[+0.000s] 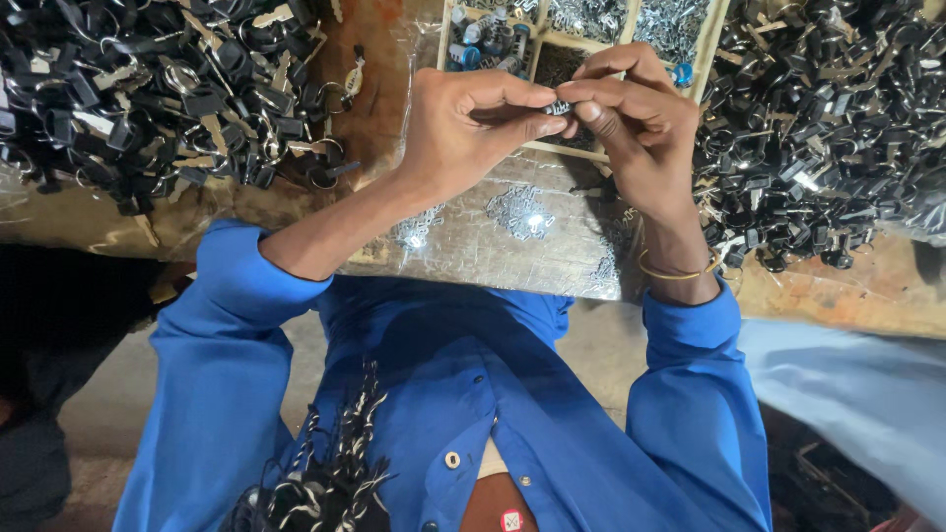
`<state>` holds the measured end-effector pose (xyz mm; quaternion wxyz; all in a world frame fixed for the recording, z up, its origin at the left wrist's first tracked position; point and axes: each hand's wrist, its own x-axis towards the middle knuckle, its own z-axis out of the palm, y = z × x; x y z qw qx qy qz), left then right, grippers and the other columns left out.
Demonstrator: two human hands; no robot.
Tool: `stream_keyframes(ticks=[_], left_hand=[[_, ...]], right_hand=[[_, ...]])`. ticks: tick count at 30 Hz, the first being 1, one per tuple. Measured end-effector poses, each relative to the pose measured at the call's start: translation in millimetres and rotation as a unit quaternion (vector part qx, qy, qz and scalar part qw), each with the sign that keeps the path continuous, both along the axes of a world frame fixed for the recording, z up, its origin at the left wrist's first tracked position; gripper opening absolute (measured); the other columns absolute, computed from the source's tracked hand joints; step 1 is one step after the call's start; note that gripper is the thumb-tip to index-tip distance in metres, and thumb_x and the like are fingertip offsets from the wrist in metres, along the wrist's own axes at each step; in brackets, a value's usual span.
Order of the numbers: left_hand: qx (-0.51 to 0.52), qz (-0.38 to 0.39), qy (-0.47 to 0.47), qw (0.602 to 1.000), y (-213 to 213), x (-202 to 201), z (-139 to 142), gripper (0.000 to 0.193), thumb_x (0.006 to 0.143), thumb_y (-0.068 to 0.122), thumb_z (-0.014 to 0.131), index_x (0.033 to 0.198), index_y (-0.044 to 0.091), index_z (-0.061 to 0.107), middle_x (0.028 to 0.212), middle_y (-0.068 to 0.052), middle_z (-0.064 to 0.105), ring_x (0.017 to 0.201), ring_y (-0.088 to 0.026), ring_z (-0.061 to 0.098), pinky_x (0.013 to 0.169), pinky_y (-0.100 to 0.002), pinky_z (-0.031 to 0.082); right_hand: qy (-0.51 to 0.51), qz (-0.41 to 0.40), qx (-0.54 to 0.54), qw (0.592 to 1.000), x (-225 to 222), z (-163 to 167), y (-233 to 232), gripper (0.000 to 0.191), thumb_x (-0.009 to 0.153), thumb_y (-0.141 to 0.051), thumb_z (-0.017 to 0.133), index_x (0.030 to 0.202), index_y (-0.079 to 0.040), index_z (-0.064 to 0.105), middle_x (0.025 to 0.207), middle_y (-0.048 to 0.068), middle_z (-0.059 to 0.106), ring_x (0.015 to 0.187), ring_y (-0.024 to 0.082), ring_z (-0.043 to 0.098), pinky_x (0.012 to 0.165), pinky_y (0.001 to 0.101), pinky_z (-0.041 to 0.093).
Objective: The person assembles padlock cylinders at a workbench. They pick small metal parts, including springs and pins, from a compartment tray, insert them into a lock body held in their hands, and place finished lock bodies into the tray compartments, repeating the assembly cycle.
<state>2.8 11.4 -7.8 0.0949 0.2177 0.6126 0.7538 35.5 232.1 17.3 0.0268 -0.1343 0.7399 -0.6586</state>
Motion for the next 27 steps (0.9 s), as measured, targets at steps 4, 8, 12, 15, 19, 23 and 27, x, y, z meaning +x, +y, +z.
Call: stream_keyframes(ticks=[4, 8, 12, 15, 19, 23, 27], left_hand=[[0.010, -0.003, 0.001, 1.000, 0.1, -0.2, -0.8, 0.016, 0.097, -0.006, 0.077, 0.112, -0.009, 0.071, 0.106, -0.017, 0.078, 0.103, -0.023, 0.079, 0.091, -0.029, 0.068], [-0.017, 0.018, 0.024, 0.999, -0.5, -0.2, -1.4, 0.016, 0.095, -0.005, 0.079, 0.110, -0.008, 0.073, 0.104, -0.016, 0.079, 0.100, -0.021, 0.080, 0.087, -0.028, 0.068], [-0.064, 0.047, 0.079, 0.994, -1.6, -1.1, -2.7, 0.019, 0.092, -0.001, 0.085, 0.108, -0.005, 0.076, 0.101, -0.015, 0.079, 0.095, -0.018, 0.080, 0.083, -0.027, 0.068], [-0.044, 0.036, 0.077, 0.995, -1.6, -1.6, -3.8, 0.018, 0.095, 0.000, 0.084, 0.111, -0.003, 0.075, 0.105, -0.014, 0.079, 0.099, -0.018, 0.080, 0.087, -0.028, 0.069], [-0.064, 0.049, 0.081, 0.993, -1.3, -1.9, -3.9, 0.018, 0.093, 0.001, 0.086, 0.107, -0.003, 0.077, 0.102, -0.014, 0.080, 0.095, -0.018, 0.080, 0.084, -0.028, 0.068], [-0.062, 0.046, 0.079, 0.994, -1.5, -1.7, -2.6, 0.017, 0.094, 0.001, 0.085, 0.108, -0.003, 0.077, 0.103, -0.013, 0.079, 0.096, -0.018, 0.080, 0.084, -0.027, 0.068], [-0.070, 0.046, 0.078, 0.993, -1.4, -0.6, -1.5, 0.017, 0.093, 0.002, 0.086, 0.107, -0.003, 0.077, 0.102, -0.012, 0.080, 0.094, -0.016, 0.080, 0.081, -0.026, 0.067]], right_hand=[[0.006, -0.001, 0.003, 1.000, -0.1, 0.8, -0.2, 0.014, 0.111, 0.005, 0.067, 0.123, 0.004, 0.073, 0.127, 0.010, 0.059, 0.099, 0.016, 0.066, 0.083, 0.0276, 0.060], [0.047, -0.013, 0.062, 0.997, 0.3, 2.3, -2.8, 0.013, 0.110, 0.006, 0.070, 0.122, 0.004, 0.074, 0.121, 0.010, 0.061, 0.099, 0.016, 0.065, 0.082, 0.0269, 0.060], [0.050, -0.019, 0.068, 0.996, 0.6, 5.2, -3.5, 0.014, 0.107, 0.007, 0.072, 0.121, 0.003, 0.074, 0.123, 0.011, 0.062, 0.096, 0.015, 0.066, 0.079, 0.0266, 0.059], [0.040, -0.004, 0.065, 0.997, 0.5, 8.4, -1.8, 0.015, 0.110, 0.006, 0.068, 0.123, 0.003, 0.074, 0.125, 0.011, 0.060, 0.095, 0.013, 0.066, 0.080, 0.0262, 0.059], [0.043, -0.001, 0.077, 0.996, 0.9, 11.0, -1.9, 0.015, 0.112, 0.006, 0.065, 0.125, 0.004, 0.074, 0.126, 0.011, 0.059, 0.098, 0.013, 0.065, 0.082, 0.0254, 0.058], [0.122, -0.016, 0.172, 0.977, 0.8, 13.6, -3.4, 0.016, 0.110, 0.009, 0.070, 0.124, 0.002, 0.075, 0.117, 0.012, 0.064, 0.104, 0.017, 0.064, 0.087, 0.0270, 0.054], [0.157, -0.056, 0.230, 0.959, 5.1, 15.7, -9.9, 0.019, 0.106, 0.008, 0.077, 0.123, -0.001, 0.077, 0.113, 0.010, 0.066, 0.106, 0.019, 0.066, 0.089, 0.0287, 0.054]])
